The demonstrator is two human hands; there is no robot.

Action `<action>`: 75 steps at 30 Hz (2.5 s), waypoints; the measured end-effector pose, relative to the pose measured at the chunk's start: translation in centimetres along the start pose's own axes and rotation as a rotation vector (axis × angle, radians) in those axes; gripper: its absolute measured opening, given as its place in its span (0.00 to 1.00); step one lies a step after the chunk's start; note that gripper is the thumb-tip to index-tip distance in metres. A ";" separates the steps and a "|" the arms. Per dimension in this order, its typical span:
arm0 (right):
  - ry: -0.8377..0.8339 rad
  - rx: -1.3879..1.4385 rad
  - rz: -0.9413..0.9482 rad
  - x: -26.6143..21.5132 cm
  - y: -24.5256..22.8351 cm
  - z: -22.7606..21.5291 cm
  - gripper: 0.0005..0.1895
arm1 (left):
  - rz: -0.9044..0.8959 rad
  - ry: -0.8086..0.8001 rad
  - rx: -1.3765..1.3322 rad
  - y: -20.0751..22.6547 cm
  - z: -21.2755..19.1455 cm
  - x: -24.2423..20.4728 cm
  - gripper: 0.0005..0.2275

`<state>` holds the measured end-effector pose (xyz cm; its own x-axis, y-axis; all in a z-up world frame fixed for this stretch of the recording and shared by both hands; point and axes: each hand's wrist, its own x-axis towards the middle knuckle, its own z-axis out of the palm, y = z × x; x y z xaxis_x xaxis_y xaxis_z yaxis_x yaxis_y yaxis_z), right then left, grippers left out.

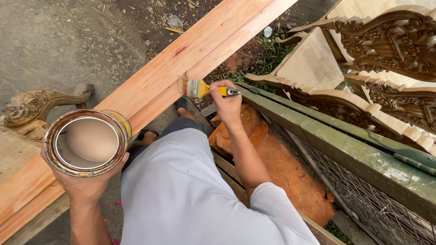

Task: The person applies a wood stain to a long plank using a brush. They repeatedly dip the brush into a can of stain and spread it along the length of the plank, covering the surface evenly.

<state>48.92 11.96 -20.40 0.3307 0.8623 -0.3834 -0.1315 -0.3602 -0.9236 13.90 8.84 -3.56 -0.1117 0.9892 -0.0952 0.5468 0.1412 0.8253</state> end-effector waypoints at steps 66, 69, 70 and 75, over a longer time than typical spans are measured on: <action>0.037 -0.506 -0.275 17.8 -11.4 -17.3 0.08 | -0.011 0.105 -0.014 1.5 1.3 -1.9 0.46; 0.244 -0.410 -0.499 21.5 -13.2 -18.5 0.10 | -0.005 0.108 -0.017 1.3 1.3 -1.8 0.46; 0.294 -0.396 -0.511 22.3 -12.9 -18.8 0.10 | -0.003 0.112 -0.016 1.2 1.3 -1.9 0.46; 0.020 -0.661 -0.415 23.3 -10.9 -20.1 0.08 | -0.015 0.129 -0.023 1.0 1.3 -2.2 0.46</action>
<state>76.85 28.87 -19.17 0.2490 0.9685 -0.0012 0.5888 -0.1523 -0.7938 15.77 6.89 -3.25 -0.2259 0.9735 -0.0365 0.5255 0.1533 0.8369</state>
